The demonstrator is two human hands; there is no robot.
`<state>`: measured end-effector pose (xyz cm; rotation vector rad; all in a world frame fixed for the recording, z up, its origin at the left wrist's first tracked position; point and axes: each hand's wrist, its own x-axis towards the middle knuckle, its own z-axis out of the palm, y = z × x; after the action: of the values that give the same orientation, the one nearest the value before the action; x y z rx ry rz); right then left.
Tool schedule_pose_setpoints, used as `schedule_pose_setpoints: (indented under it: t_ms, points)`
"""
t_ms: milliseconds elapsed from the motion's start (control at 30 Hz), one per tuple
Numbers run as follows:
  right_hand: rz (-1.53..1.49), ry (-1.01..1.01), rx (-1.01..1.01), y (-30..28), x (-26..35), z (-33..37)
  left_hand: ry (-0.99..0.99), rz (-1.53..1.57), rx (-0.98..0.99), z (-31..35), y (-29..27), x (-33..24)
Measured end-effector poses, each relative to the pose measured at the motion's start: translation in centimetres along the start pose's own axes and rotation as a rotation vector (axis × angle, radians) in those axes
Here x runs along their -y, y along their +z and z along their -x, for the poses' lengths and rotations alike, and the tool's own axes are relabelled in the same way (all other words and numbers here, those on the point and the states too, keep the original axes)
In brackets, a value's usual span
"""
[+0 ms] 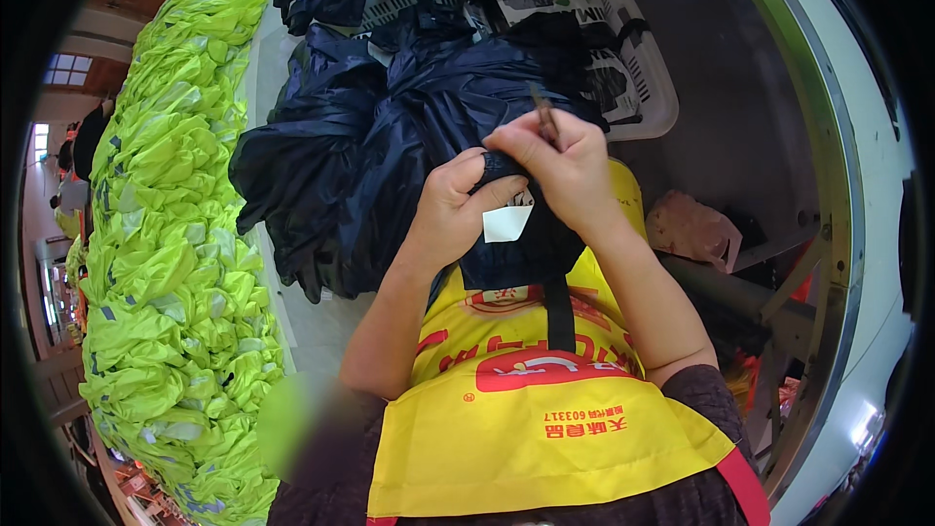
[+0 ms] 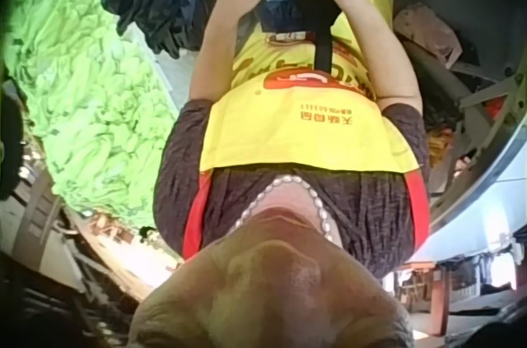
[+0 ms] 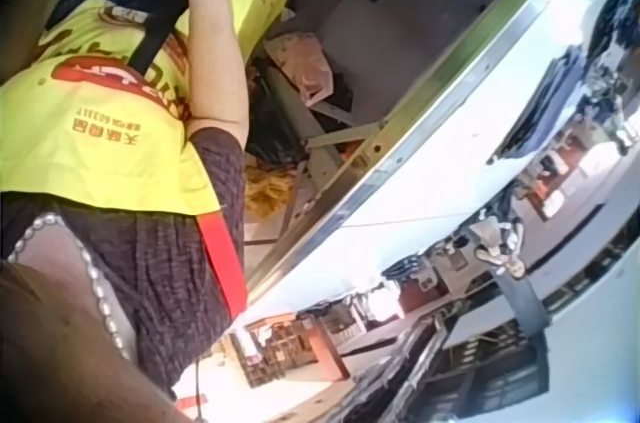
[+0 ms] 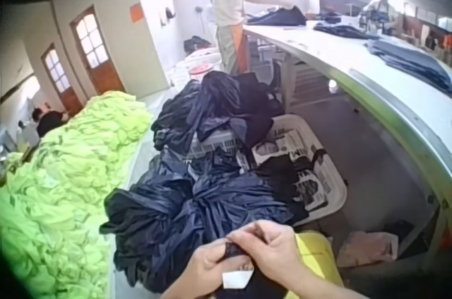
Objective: The person uses a small blade to cut tags off black garments. They pick up each garment, cut the tag, and place the item back on the pile.
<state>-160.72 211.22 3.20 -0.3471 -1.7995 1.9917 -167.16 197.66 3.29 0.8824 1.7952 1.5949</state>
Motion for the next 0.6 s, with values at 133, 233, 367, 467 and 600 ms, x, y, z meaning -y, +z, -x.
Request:
schedule_pose_setpoints:
  t_ms: [133, 233, 367, 467, 600]
  points:
    - [-0.146, 0.232, 0.054, -2.0, 1.7, -0.6, -0.026, 0.028, 0.006, 0.3, -0.5, 0.9]
    - [-0.173, 0.257, 0.121, -4.1, 1.7, -0.2, -0.046, 0.085, -0.004, 0.5, -0.6, 0.7]
    - [0.162, 0.085, 0.283, -5.6, 0.8, 0.9, 0.013, 0.123, -0.006, 0.6, -0.9, 0.7]
    - [0.342, 0.061, 0.413, -6.0, 0.6, 1.4, 0.022, 0.143, 0.025, 0.7, -1.1, 1.1]
    - [0.387, 0.075, 0.506, -5.4, 1.1, 1.3, 0.033, 0.131, 0.080, 0.7, -1.1, 1.2]
